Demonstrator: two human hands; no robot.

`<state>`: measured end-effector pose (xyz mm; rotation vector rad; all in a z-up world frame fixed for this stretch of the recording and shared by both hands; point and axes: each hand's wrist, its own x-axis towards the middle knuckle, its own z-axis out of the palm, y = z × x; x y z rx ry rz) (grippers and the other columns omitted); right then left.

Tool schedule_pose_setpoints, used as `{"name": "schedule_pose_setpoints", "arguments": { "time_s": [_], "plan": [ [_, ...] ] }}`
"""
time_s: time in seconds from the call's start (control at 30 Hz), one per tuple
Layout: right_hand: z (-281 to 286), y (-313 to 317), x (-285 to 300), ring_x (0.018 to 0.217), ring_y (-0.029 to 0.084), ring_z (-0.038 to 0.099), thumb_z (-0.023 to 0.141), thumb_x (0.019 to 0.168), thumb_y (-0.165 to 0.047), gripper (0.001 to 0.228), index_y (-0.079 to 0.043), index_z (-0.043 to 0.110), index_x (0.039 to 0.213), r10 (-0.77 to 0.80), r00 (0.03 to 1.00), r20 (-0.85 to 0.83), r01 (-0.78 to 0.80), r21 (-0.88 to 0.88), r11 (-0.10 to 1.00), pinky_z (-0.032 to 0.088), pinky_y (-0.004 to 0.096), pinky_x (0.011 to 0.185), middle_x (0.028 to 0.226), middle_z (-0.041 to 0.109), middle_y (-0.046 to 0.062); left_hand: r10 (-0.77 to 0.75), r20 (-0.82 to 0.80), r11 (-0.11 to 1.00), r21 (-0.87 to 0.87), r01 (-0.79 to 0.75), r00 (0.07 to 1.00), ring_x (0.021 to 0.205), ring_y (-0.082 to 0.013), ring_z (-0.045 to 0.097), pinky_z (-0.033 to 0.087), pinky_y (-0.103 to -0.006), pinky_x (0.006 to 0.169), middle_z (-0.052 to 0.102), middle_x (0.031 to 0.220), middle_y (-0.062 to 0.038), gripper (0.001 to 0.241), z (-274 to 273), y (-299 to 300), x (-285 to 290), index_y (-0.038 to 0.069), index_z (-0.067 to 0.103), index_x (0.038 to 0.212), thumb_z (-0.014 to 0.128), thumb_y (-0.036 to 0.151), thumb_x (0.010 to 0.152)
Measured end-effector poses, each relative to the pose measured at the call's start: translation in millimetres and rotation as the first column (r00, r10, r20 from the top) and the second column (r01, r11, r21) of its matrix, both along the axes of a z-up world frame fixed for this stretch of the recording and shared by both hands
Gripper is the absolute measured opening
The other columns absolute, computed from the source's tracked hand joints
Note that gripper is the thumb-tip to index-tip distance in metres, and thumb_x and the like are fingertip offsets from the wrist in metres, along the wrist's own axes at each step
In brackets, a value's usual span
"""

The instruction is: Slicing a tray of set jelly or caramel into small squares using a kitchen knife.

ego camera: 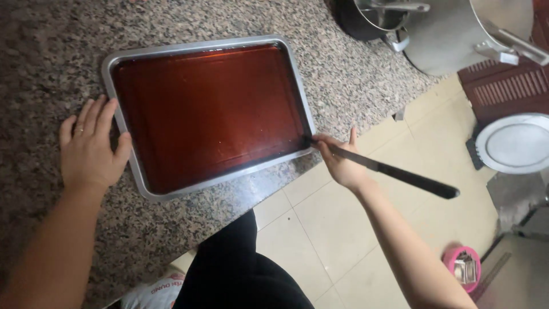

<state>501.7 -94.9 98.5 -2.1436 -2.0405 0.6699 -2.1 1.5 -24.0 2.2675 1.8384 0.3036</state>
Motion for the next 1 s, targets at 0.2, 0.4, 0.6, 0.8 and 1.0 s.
{"name": "schedule_pose_setpoints", "arguments": {
  "time_s": [0.2,0.4,0.6,0.8,1.0],
  "plan": [
    [11.6,-16.0,-9.9,0.109,0.026,0.071,0.047,0.106,-0.022,0.030,-0.014,0.067,0.127,-0.018,0.999,-0.033,0.018,0.020,1.000,-0.001,0.064,0.124,0.107,0.079,0.007,-0.013,0.015,1.000,0.027,0.013,1.000,0.155,-0.0260,0.030,0.018,-0.0478,0.127,0.037,0.168,-0.010,0.066,3.2,-0.2,1.3,0.019,0.035,0.167,0.043,0.039,0.105],
    [17.4,-8.6,-8.2,0.103,0.027,0.073,0.050,0.104,-0.019,0.028,-0.013,0.067,0.126,0.055,0.998,0.035,-0.055,-0.004,0.998,0.004,0.065,0.125,0.099,0.078,0.008,-0.019,0.016,0.999,0.040,0.018,1.000,0.156,-0.0276,0.031,0.019,-0.0485,0.127,0.037,0.170,-0.011,0.065,-5.1,0.5,-1.7,0.017,0.036,0.166,0.043,0.039,0.106],
    [18.3,9.6,7.7,0.092,0.023,0.076,0.054,0.102,-0.021,0.025,-0.016,0.071,0.119,0.168,0.985,0.048,-0.162,-0.105,0.981,0.007,0.062,0.127,0.091,0.079,0.006,-0.008,0.014,1.000,0.000,0.008,1.000,0.158,-0.0269,0.031,0.020,-0.0491,0.128,0.038,0.170,-0.011,0.066,7.0,0.8,1.2,0.017,0.038,0.165,0.044,0.037,0.103],
    [58.3,26.4,4.6,0.097,0.021,0.075,0.054,0.102,-0.023,0.025,-0.016,0.073,0.115,0.213,0.977,0.026,-0.208,-0.130,0.969,0.007,0.059,0.128,0.095,0.080,0.004,-0.006,0.031,0.999,-0.042,0.008,0.999,0.157,-0.0293,0.032,0.020,-0.0508,0.127,0.038,0.169,-0.012,0.063,6.6,3.9,-1.1,0.015,0.041,0.163,0.045,0.038,0.104],
    [62.7,30.0,19.1,0.104,0.023,0.074,0.051,0.103,-0.021,0.029,-0.014,0.070,0.123,0.032,0.998,-0.053,-0.038,-0.117,0.992,0.006,0.057,0.129,0.094,0.080,0.007,-0.019,0.147,0.998,-0.060,0.028,0.989,0.157,-0.0317,0.032,0.020,-0.0540,0.127,0.039,0.167,-0.015,0.068,22.7,3.8,1.9,0.016,0.041,0.162,0.049,0.044,0.101]
  ]
}}
